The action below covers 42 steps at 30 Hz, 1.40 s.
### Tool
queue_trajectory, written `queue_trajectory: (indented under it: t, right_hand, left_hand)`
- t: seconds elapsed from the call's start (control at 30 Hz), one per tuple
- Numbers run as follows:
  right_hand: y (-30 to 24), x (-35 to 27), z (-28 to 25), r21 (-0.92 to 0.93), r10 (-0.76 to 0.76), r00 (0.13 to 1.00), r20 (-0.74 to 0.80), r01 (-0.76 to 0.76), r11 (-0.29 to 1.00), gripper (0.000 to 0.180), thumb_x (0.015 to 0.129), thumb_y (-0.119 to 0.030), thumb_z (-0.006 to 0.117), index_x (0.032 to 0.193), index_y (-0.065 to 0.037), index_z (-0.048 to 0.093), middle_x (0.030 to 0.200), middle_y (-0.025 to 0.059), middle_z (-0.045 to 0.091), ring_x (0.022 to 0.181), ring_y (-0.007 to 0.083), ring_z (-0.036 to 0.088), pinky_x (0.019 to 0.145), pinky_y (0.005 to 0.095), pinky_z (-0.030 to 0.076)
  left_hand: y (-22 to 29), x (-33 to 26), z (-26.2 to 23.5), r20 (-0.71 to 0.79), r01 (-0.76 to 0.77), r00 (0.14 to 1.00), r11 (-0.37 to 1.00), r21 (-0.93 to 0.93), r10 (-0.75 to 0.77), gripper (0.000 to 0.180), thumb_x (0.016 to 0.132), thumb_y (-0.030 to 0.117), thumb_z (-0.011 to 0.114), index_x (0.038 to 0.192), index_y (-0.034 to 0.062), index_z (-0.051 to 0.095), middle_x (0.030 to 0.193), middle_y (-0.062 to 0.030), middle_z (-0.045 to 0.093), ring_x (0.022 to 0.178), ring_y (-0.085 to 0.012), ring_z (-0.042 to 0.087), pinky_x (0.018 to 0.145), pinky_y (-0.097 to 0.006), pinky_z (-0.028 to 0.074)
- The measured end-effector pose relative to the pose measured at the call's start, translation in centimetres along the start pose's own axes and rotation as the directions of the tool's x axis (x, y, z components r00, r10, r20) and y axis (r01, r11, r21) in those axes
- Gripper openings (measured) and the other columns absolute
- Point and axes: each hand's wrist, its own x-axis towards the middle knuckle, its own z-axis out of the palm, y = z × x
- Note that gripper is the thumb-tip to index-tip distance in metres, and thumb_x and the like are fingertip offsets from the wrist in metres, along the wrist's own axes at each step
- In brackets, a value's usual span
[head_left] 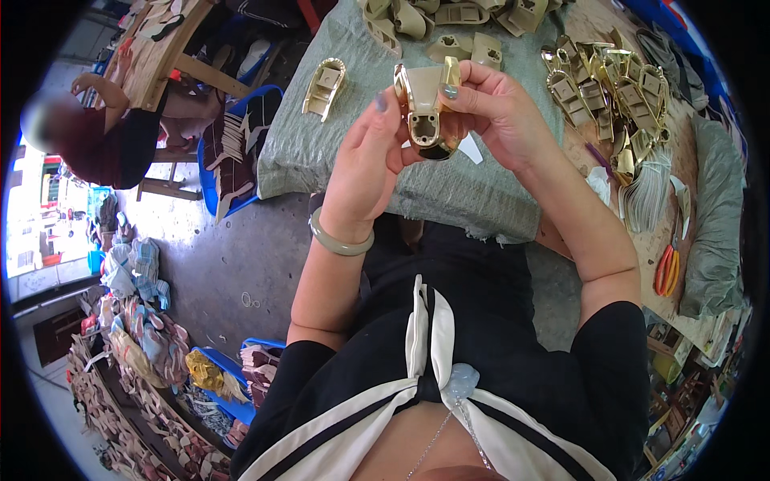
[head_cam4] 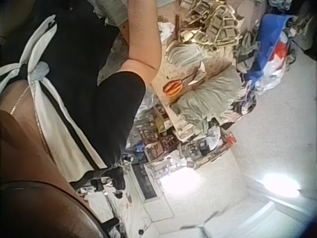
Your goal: The recorder is assembling or cleaning gold-colored metallic shoe heels and white interior components at a manufacturing workstation.
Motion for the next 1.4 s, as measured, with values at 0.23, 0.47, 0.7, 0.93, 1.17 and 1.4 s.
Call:
queue_trajectory:
  t: [0.23,0.47,0.7,0.93,1.17,1.4]
  right_hand:
    - [0.2,-0.4,0.6,-0.35,-0.142,0.988,-0.067,0.11,0.93,0.015,0.088,-0.017,0.06,0.094,-0.003,0.061,0.077,-0.0003,0.062,0.067,0.0054,0.057,0.059,0.0198,0.047]
    - [-0.5,-1.4,2.0,-0.395,-0.13,0.99,-0.051,0.1,0.913,0.016,0.088,-0.012,0.06,0.095,0.001,0.066,0.079,0.001,0.061,0.069,0.0071,0.057,0.06,0.0213,0.048]
    - [-1.9,-0.7,1.0,-0.511,-0.032,0.995,0.098,0.078,0.856,0.011,0.076,-0.003,0.069,0.085,0.002,0.068,0.079,0.0012,0.056,0.07,0.0088,0.055,0.064,0.0209,0.044]
    - [-1.4,0.0,0.6,-0.797,-0.308,0.95,0.053,0.226,0.56,0.016,0.065,-0.008,0.076,0.076,-0.003,0.066,0.084,-0.0007,0.055,0.084,0.0088,0.051,0.074,0.0242,0.041]
    - [-1.2,-0.9,0.7,-0.336,-0.037,0.978,0.204,0.106,0.936,0.01,0.068,-0.01,0.073,0.072,-0.004,0.066,0.085,0.0017,0.057,0.081,0.0119,0.052,0.075,0.0246,0.039]
    - [-1.0,-1.1,1.1,-0.128,0.117,0.979,0.17,-0.095,0.987,0.018,0.082,-0.017,0.064,0.074,-0.001,0.066,0.09,0.0069,0.061,0.083,0.0157,0.055,0.078,0.0262,0.042]
  left_hand:
    - [-0.4,0.0,-0.8,-0.055,-0.18,0.892,0.465,0.867,0.45,0.067,0.084,0.031,0.065,0.132,-0.0055,0.035,0.103,-0.0126,0.049,0.092,-0.0224,0.054,0.078,-0.034,0.049]
    - [0.2,-0.5,0.6,0.105,-0.188,0.901,0.161,0.969,0.422,0.066,0.079,0.028,0.069,0.124,-0.0082,0.037,0.101,-0.0229,0.051,0.089,-0.0381,0.054,0.076,-0.039,0.046]
    - [0.6,-0.9,1.8,0.027,-0.099,0.965,0.265,0.959,0.263,0.054,0.082,0.016,0.061,0.123,-0.0091,0.036,0.098,-0.0278,0.057,0.089,-0.0438,0.057,0.074,-0.044,0.047]
    - [-1.2,-0.5,1.1,0.043,-0.106,0.984,0.376,0.921,0.174,0.043,0.083,0.012,0.05,0.122,-0.0058,0.041,0.096,-0.0256,0.058,0.088,-0.0396,0.058,0.076,-0.041,0.047]
    - [-0.8,-1.2,2.5,0.206,-0.104,0.977,0.735,0.67,-0.05,0.027,0.087,0.008,0.039,0.107,-0.005,0.052,0.094,-0.0128,0.059,0.083,-0.023,0.057,0.078,-0.032,0.045]
    - [-2.3,-1.3,1.3,0.216,-0.157,0.976,0.724,0.671,0.011,0.029,0.094,0.01,0.033,0.117,-0.0046,0.045,0.097,-0.0101,0.06,0.087,-0.0162,0.059,0.078,-0.028,0.048]
